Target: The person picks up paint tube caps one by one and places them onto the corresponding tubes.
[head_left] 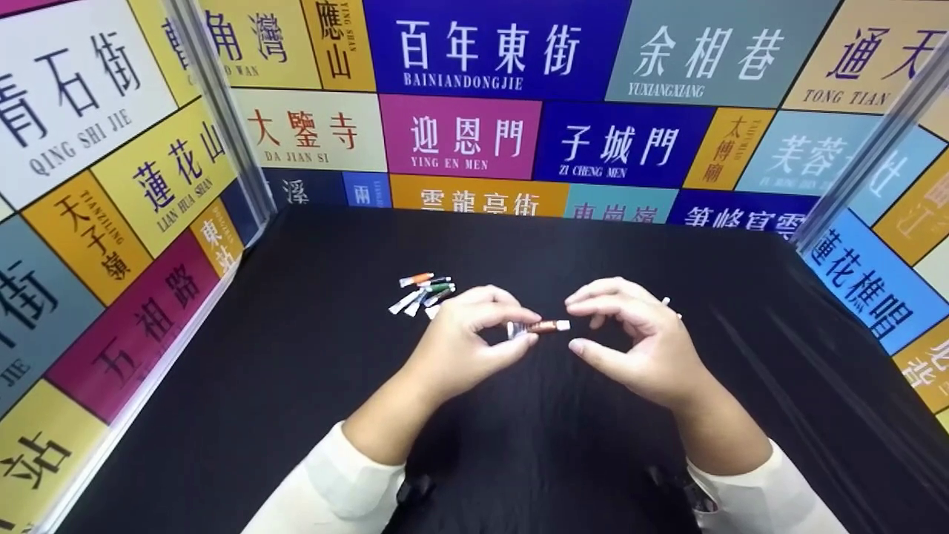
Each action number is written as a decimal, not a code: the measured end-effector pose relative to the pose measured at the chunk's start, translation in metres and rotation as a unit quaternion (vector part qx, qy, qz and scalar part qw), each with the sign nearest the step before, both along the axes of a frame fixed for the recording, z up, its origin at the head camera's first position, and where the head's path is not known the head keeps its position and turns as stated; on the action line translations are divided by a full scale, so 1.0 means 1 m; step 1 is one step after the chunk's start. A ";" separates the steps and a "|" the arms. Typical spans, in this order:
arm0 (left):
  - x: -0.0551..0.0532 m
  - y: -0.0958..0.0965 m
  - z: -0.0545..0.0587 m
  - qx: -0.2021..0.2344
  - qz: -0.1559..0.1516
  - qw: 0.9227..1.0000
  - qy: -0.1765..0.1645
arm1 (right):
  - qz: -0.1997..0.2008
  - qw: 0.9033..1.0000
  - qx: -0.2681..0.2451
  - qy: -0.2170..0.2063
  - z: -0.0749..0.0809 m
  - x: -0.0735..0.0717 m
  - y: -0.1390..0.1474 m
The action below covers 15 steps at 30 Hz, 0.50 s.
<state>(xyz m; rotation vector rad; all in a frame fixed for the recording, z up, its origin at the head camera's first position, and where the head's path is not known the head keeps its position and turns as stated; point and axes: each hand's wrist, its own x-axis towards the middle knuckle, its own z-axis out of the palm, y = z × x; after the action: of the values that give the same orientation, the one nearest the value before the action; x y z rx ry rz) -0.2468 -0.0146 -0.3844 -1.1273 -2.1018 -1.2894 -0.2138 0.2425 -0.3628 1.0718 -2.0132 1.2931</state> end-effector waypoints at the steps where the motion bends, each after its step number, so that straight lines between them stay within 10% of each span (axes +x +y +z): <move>1: 0.000 0.000 0.000 0.001 0.000 1.000 0.002 | 0.000 1.000 0.005 0.005 0.000 0.000 0.000; 15: 0.002 0.001 0.001 0.005 0.002 1.000 0.011 | -0.029 0.999 0.041 -0.009 -0.003 -0.001 -0.003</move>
<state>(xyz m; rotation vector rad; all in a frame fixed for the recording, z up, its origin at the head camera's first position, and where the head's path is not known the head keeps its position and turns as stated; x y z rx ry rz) -0.2453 -0.0140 -0.3834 -1.1270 -2.0780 -1.2799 -0.2149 0.2397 -0.3654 1.0355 -2.1101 1.2040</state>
